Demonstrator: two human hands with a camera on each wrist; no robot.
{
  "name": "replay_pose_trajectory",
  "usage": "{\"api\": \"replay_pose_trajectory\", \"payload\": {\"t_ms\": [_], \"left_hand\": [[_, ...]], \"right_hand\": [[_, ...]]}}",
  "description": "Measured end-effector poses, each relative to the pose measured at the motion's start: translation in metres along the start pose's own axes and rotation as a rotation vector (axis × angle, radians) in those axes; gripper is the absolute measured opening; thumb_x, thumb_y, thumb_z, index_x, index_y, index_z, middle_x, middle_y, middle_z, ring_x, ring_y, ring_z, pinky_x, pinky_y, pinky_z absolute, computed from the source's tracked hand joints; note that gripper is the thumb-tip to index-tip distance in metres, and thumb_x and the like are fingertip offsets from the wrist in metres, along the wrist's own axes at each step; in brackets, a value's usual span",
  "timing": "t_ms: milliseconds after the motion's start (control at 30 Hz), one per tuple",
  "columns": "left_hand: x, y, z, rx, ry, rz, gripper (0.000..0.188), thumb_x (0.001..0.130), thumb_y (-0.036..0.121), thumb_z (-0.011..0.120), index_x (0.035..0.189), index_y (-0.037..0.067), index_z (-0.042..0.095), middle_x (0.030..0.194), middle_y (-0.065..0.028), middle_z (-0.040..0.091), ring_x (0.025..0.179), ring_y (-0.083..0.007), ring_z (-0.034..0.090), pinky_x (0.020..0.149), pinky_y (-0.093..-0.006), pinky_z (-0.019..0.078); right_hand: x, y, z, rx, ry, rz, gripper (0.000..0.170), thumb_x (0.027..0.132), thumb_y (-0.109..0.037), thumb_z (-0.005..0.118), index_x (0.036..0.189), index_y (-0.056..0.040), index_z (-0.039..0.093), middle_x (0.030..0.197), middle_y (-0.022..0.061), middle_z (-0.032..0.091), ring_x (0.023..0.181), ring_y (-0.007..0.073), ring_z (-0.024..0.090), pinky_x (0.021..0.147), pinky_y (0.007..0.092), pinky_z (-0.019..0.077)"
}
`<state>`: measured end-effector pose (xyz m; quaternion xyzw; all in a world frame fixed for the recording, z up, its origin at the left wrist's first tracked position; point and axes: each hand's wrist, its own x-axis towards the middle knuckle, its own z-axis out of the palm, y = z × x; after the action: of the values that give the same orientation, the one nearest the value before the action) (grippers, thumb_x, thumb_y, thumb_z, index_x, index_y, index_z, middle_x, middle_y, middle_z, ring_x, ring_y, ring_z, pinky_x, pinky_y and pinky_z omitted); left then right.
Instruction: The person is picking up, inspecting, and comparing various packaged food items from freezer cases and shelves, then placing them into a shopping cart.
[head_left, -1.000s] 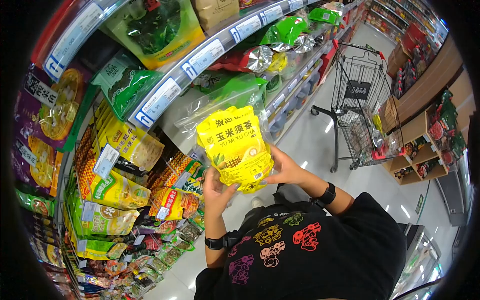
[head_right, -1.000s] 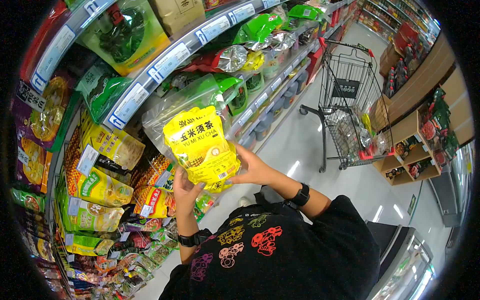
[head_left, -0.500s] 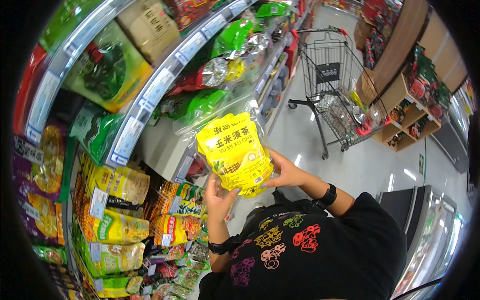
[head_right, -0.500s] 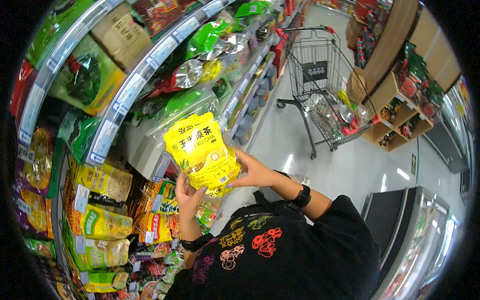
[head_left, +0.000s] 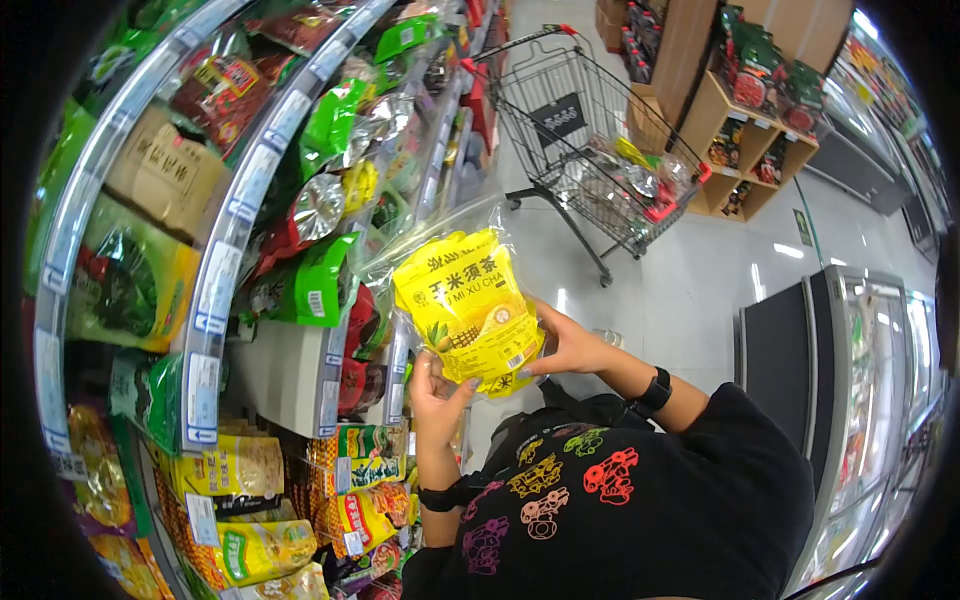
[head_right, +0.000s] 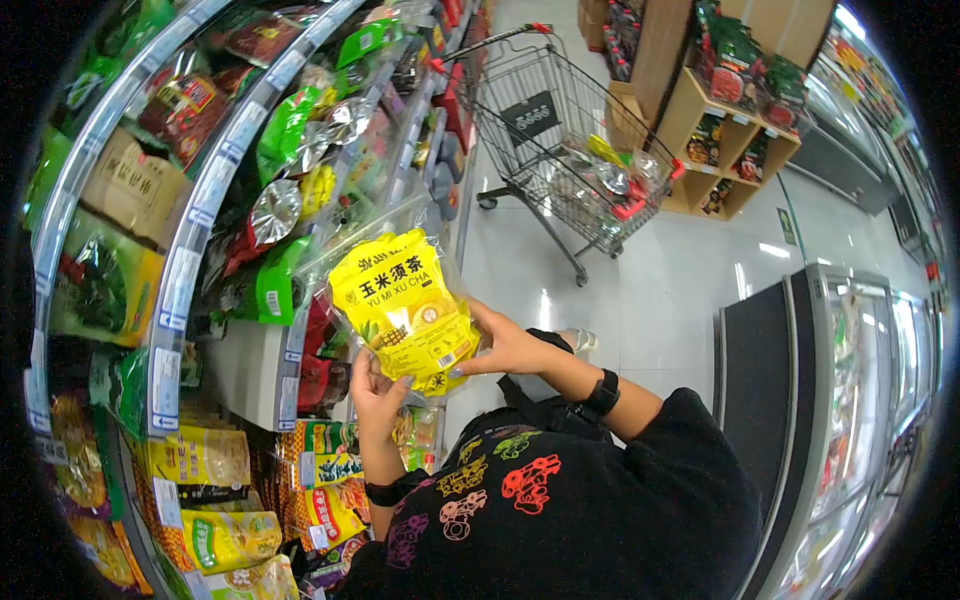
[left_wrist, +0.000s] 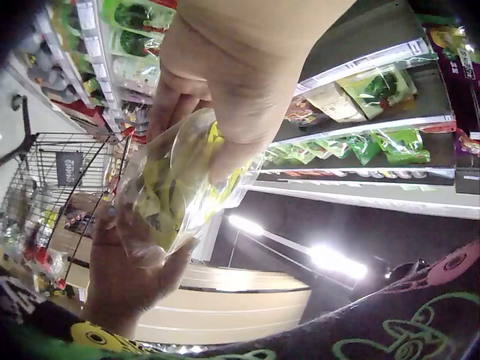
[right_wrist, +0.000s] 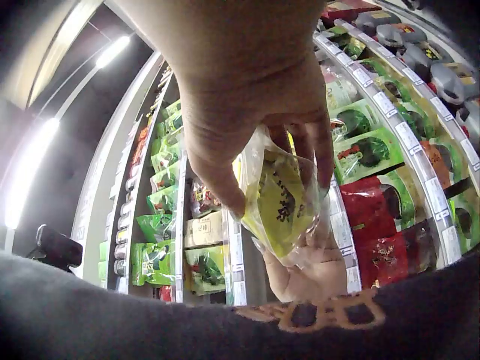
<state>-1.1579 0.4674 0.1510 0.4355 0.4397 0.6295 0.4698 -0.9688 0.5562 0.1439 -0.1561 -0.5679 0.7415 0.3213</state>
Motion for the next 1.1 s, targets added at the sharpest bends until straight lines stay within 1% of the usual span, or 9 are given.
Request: {"api": "replay_pose_trajectory", "payload": {"t_ms": [233, 367, 467, 567, 667, 900, 967, 1033, 1100], "left_hand": [[0.017, -0.005, 0.018, -0.022, -0.100, -0.048, 0.056, 0.070, -0.002, 0.062, 0.118, -0.004, 0.033, 0.110, -0.0146, 0.050, 0.100, -0.0183, 0.050, 0.085, -0.0293, 0.0401], [0.024, -0.008, 0.027, -0.045, -0.151, -0.075, 0.057, 0.071, -0.001, 0.062, 0.119, -0.004, 0.032, 0.109, -0.0144, 0.051, 0.099, -0.0184, 0.051, 0.084, -0.0292, 0.0412], [0.028, -0.011, 0.031, 0.003, -0.193, -0.116, 0.063, 0.071, 0.006, 0.065, 0.122, -0.005, 0.029, 0.113, -0.0151, 0.047, 0.103, -0.0208, 0.048, 0.086, -0.0319, 0.0398], [0.033, -0.015, 0.036, -0.019, -0.222, -0.107, 0.057, 0.072, 0.001, 0.063, 0.119, -0.003, 0.032, 0.108, -0.0139, 0.052, 0.098, -0.0185, 0.052, 0.081, -0.0283, 0.0429], [0.036, -0.019, 0.041, -0.030, -0.247, -0.145, 0.058, 0.072, 0.001, 0.063, 0.120, -0.004, 0.032, 0.108, -0.0139, 0.052, 0.098, -0.0183, 0.052, 0.081, -0.0282, 0.0429], [0.053, -0.029, 0.058, -0.004, -0.359, -0.252, 0.060, 0.070, -0.002, 0.062, 0.121, -0.001, 0.032, 0.110, -0.0145, 0.050, 0.098, -0.0189, 0.052, 0.080, -0.0272, 0.0427], [0.060, -0.039, 0.065, 0.016, -0.407, -0.245, 0.060, 0.070, -0.002, 0.062, 0.121, -0.002, 0.031, 0.109, -0.0145, 0.051, 0.098, -0.0191, 0.052, 0.080, -0.0275, 0.0424], [0.068, -0.042, 0.078, -0.020, -0.456, -0.265, 0.058, 0.070, -0.001, 0.062, 0.121, -0.002, 0.032, 0.109, -0.0145, 0.051, 0.097, -0.0191, 0.052, 0.080, -0.0274, 0.0422], [0.079, -0.049, 0.092, -0.033, -0.537, -0.278, 0.058, 0.071, 0.000, 0.062, 0.120, -0.002, 0.033, 0.108, -0.0141, 0.051, 0.096, -0.0189, 0.052, 0.080, -0.0273, 0.0421]], "right_hand": [[-0.016, -0.006, -0.013, -0.027, 0.109, -0.010, 0.085, 0.063, -0.007, 0.069, 0.130, 0.0005, 0.017, 0.124, 0.0104, 0.037, 0.116, 0.0178, 0.034, 0.097, 0.0315, 0.0266], [-0.024, -0.008, -0.023, -0.038, 0.119, 0.019, 0.088, 0.064, -0.004, 0.069, 0.132, -0.0027, 0.013, 0.125, 0.0080, 0.035, 0.113, 0.0154, 0.036, 0.093, 0.0309, 0.0326], [-0.029, -0.004, -0.026, 0.028, 0.154, -0.017, 0.088, 0.064, -0.006, 0.069, 0.132, -0.0027, 0.013, 0.126, 0.0076, 0.034, 0.114, 0.0156, 0.035, 0.094, 0.0311, 0.0325], [-0.036, -0.010, -0.027, 0.069, 0.195, -0.014, 0.085, 0.065, -0.005, 0.068, 0.131, -0.0021, 0.014, 0.126, 0.0081, 0.033, 0.115, 0.0162, 0.035, 0.094, 0.0311, 0.0319], [-0.043, -0.014, -0.027, 0.098, 0.231, -0.022, 0.080, 0.066, -0.002, 0.065, 0.130, -0.0008, 0.016, 0.125, 0.0091, 0.034, 0.115, 0.0162, 0.034, 0.095, 0.0308, 0.0315], [-0.067, -0.018, -0.033, 0.049, 0.377, -0.013, 0.082, 0.066, -0.003, 0.066, 0.131, -0.0016, 0.014, 0.124, 0.0089, 0.035, 0.114, 0.0161, 0.035, 0.093, 0.0306, 0.0335], [-0.076, -0.006, -0.043, -0.059, 0.435, -0.018, 0.082, 0.068, -0.004, 0.066, 0.131, -0.0019, 0.013, 0.123, 0.0091, 0.036, 0.113, 0.0159, 0.036, 0.093, 0.0302, 0.0336], [-0.084, -0.003, -0.050, -0.180, 0.472, -0.055, 0.083, 0.069, -0.005, 0.065, 0.132, -0.0040, 0.011, 0.122, 0.0094, 0.037, 0.109, 0.0166, 0.040, 0.085, 0.0297, 0.0417], [-0.095, -0.009, -0.053, -0.124, 0.543, -0.028, 0.084, 0.070, -0.007, 0.064, 0.133, -0.0069, 0.009, 0.122, 0.0098, 0.037, 0.107, 0.0180, 0.043, 0.075, 0.0302, 0.0473]]}}
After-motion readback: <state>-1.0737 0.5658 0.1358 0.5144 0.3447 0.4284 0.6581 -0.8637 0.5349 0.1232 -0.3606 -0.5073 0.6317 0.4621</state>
